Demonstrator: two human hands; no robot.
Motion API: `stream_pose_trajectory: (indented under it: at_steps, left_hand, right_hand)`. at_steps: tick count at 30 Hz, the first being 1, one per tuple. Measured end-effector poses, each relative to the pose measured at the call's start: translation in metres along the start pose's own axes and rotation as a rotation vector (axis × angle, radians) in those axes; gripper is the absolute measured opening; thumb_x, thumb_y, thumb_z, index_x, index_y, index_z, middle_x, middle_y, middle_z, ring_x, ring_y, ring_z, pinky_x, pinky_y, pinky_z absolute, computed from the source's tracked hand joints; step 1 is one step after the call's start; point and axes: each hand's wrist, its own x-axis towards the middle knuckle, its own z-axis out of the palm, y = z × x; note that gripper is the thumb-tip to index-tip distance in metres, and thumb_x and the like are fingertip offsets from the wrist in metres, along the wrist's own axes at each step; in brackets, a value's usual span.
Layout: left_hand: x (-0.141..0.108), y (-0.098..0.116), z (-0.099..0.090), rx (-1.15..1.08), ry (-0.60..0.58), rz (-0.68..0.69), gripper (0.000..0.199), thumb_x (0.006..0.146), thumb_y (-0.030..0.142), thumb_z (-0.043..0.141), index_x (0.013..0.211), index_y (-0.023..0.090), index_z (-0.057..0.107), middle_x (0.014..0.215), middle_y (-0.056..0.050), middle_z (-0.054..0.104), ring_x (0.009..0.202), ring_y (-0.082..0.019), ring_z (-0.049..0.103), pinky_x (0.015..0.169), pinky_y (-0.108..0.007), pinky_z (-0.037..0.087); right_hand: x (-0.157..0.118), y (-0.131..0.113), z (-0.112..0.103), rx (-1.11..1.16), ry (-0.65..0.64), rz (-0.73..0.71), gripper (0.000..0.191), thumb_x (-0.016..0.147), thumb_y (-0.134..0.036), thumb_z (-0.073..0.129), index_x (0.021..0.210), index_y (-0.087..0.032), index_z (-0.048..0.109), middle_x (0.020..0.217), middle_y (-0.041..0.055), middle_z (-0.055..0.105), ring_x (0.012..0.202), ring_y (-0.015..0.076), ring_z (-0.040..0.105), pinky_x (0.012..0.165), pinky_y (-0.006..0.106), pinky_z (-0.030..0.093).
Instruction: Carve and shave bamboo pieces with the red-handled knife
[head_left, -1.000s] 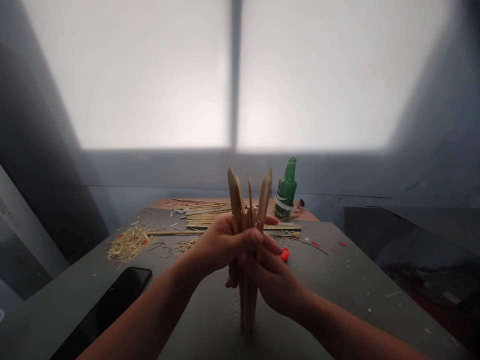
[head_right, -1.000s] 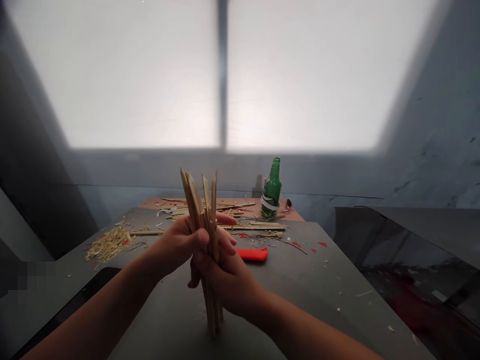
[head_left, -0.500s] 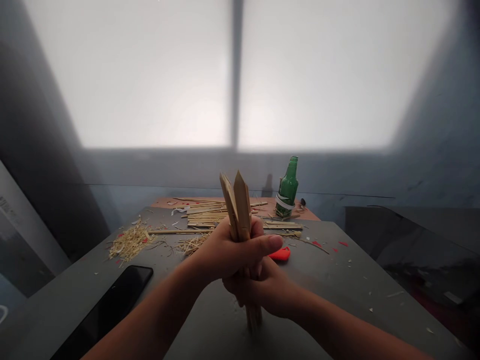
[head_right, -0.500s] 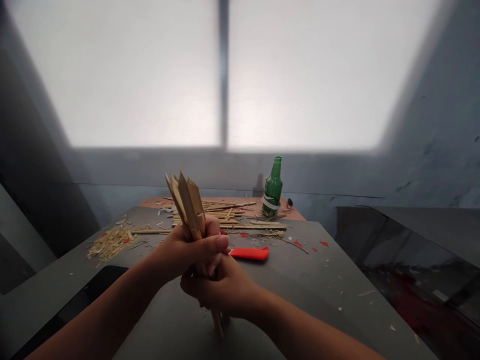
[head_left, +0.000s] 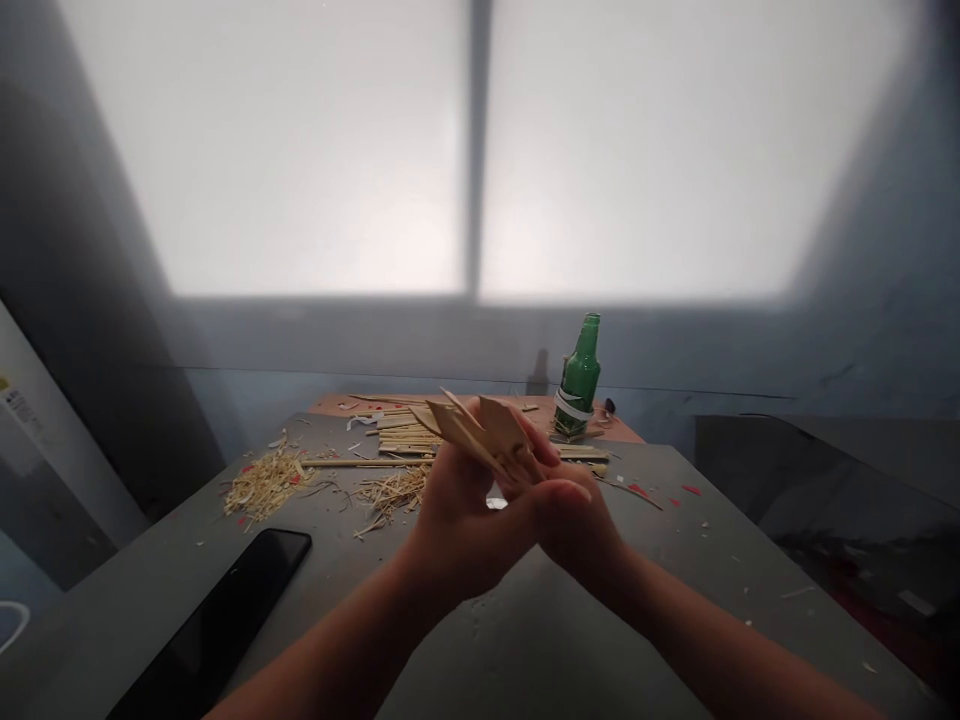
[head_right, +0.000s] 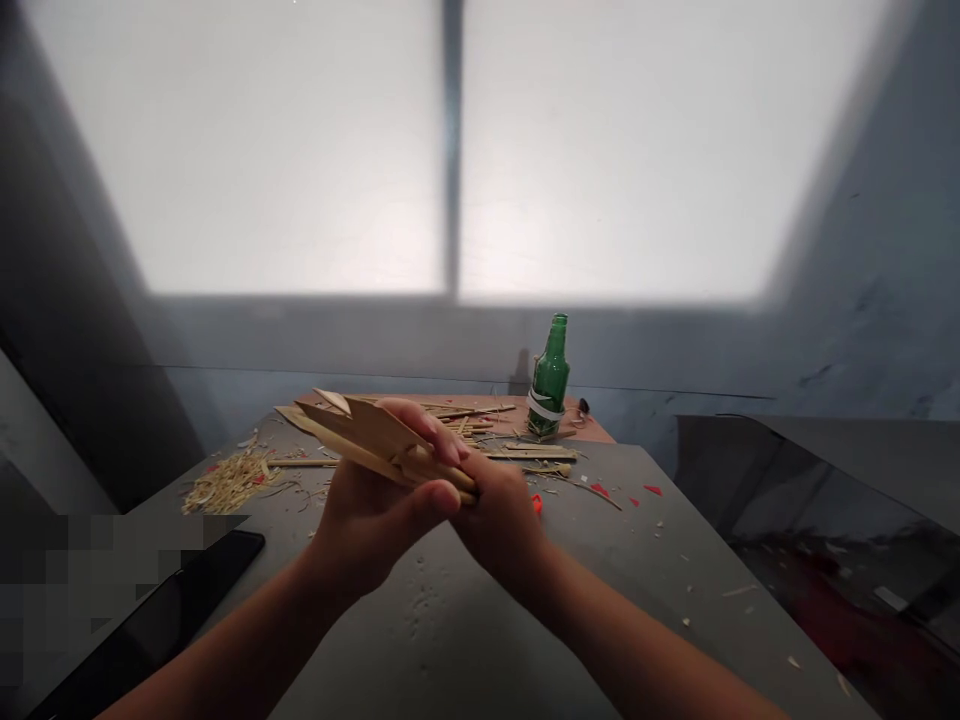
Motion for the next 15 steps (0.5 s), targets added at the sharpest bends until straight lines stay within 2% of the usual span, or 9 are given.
stream_pose_trajectory:
  at_steps: [3, 7, 11, 15]
  left_hand:
    - [0.002, -0.007, -0.001, -0.081, 0.079, -0.002, 0.036, 0.078, 0.042, 0.084, 0.087, 0.023, 0.056, 0.079, 0.003, 0.062, 0.074, -0.015, 0.058, 0.069, -0.028, 0.050]
    - [0.005, -0.015, -0.002, -0.150, 0.142, -0.049, 0.046, 0.076, 0.055, 0.082, 0.072, 0.022, 0.051, 0.064, 0.005, 0.055, 0.064, -0.013, 0.051, 0.060, -0.025, 0.045]
    - [0.009, -0.015, -0.001, -0.202, 0.187, -0.041, 0.050, 0.077, 0.052, 0.080, 0.061, 0.023, 0.043, 0.050, 0.008, 0.045, 0.055, -0.011, 0.043, 0.060, -0.027, 0.043]
    - [0.012, -0.012, -0.004, -0.226, 0.235, -0.045, 0.049, 0.076, 0.038, 0.074, 0.054, 0.023, 0.032, 0.042, 0.010, 0.031, 0.046, -0.010, 0.030, 0.061, -0.029, 0.041]
  right_hand:
    - [0.004, -0.004, -0.015, -0.241, 0.122, -0.068, 0.011, 0.085, -0.034, 0.068, 0.080, -0.024, 0.068, 0.068, 0.0017, 0.065, 0.062, 0.0200, 0.056, 0.059, 0.031, 0.040]
    - [0.006, -0.010, -0.021, -0.443, 0.194, -0.167, 0.013, 0.082, -0.028, 0.063, 0.070, -0.023, 0.061, 0.059, 0.0010, 0.060, 0.054, 0.0176, 0.049, 0.056, 0.030, 0.032]
    - [0.005, -0.011, -0.016, -0.531, 0.155, -0.223, 0.005, 0.082, -0.024, 0.057, 0.079, -0.023, 0.061, 0.063, 0.0027, 0.064, 0.055, 0.0181, 0.052, 0.055, 0.029, 0.033]
    - [0.003, -0.011, -0.010, -0.543, 0.048, -0.227, 0.006, 0.081, -0.020, 0.053, 0.077, -0.023, 0.056, 0.061, 0.0015, 0.063, 0.053, 0.0167, 0.050, 0.053, 0.028, 0.032]
